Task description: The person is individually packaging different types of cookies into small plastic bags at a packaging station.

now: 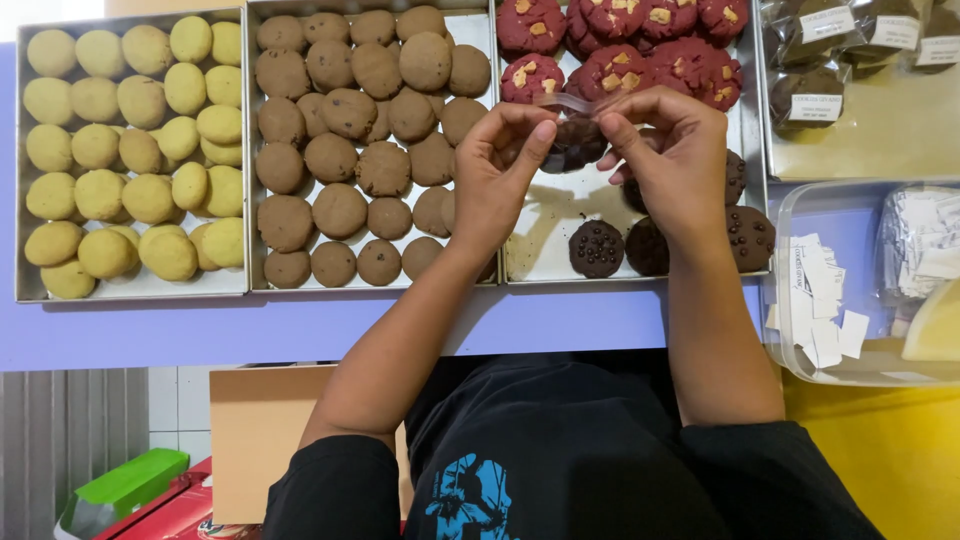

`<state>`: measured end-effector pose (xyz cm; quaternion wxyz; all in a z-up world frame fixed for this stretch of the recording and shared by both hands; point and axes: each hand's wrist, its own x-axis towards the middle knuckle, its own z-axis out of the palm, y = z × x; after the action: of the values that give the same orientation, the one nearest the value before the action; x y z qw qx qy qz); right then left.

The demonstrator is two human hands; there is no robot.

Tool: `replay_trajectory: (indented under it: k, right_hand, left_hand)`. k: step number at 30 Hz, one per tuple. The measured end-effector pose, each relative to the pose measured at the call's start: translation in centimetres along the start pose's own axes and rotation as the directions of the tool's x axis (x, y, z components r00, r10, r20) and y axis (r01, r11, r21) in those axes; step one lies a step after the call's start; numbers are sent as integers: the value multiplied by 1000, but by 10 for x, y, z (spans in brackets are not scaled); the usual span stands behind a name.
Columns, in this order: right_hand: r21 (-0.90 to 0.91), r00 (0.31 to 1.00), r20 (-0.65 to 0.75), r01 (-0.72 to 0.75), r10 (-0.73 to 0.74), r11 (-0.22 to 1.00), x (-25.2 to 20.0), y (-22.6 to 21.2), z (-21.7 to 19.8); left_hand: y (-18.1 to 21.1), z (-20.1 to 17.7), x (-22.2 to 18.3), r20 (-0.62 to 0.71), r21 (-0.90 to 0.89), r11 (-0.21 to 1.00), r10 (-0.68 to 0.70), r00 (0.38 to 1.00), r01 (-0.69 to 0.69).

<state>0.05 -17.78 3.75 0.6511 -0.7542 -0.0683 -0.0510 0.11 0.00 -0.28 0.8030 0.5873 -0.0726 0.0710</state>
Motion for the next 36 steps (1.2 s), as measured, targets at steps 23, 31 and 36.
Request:
replay_trajectory:
  k: [23, 31, 36]
  right_hand:
    - [-4, 966, -77, 246, -246, 969, -9, -13, 27]
    - [-41, 939, -160, 302, -305, 952, -10, -4, 29]
    - [-76, 923, -199, 320, -329, 944, -12, -1, 31]
  left_hand:
    - [18, 7, -10, -76, 102, 986, 141, 987, -133]
    - [24, 11, -12, -43, 204, 963, 191, 981, -178]
    - [19, 8, -14, -55, 284, 922, 288, 956, -262]
